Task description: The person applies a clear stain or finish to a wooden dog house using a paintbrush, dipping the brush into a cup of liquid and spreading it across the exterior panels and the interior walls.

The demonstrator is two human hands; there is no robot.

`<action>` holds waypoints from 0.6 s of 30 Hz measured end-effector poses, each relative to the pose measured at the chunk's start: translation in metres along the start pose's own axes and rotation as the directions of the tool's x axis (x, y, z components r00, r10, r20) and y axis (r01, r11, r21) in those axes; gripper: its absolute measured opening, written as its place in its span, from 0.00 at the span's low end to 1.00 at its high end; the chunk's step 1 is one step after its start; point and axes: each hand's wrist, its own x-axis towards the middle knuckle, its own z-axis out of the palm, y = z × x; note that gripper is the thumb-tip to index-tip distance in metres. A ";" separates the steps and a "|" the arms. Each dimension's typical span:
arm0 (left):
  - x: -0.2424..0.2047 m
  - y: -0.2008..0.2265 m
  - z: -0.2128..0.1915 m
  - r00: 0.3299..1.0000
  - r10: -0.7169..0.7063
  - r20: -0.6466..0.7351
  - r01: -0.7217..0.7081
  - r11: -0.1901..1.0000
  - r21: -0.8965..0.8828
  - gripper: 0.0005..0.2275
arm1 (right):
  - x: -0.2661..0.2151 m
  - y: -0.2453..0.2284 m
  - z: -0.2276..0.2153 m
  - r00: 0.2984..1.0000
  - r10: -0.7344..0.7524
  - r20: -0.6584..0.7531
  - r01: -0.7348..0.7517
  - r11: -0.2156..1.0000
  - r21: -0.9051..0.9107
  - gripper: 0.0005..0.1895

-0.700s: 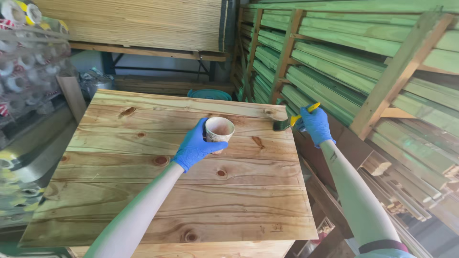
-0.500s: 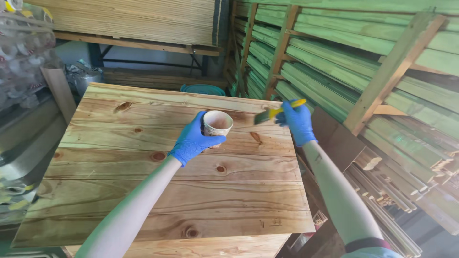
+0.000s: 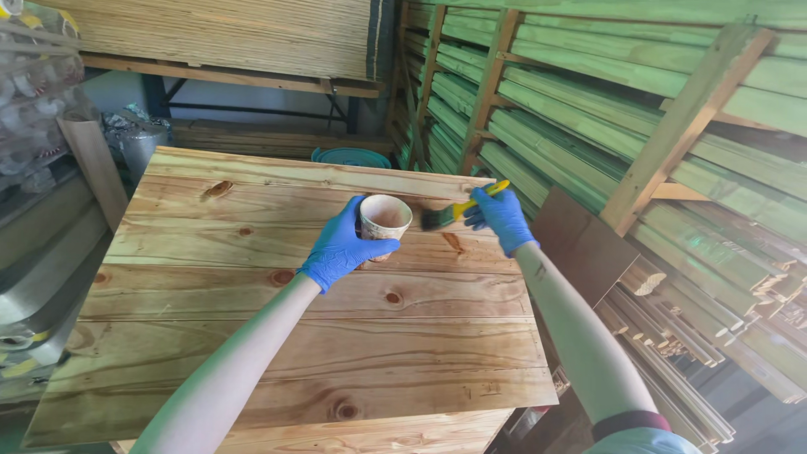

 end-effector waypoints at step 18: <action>0.025 -0.021 0.020 1.000 0.029 -0.011 -0.029 1.000 0.000 0.41 | -0.001 -0.039 -0.044 0.996 0.022 -0.083 -0.028 0.996 -0.082 0.21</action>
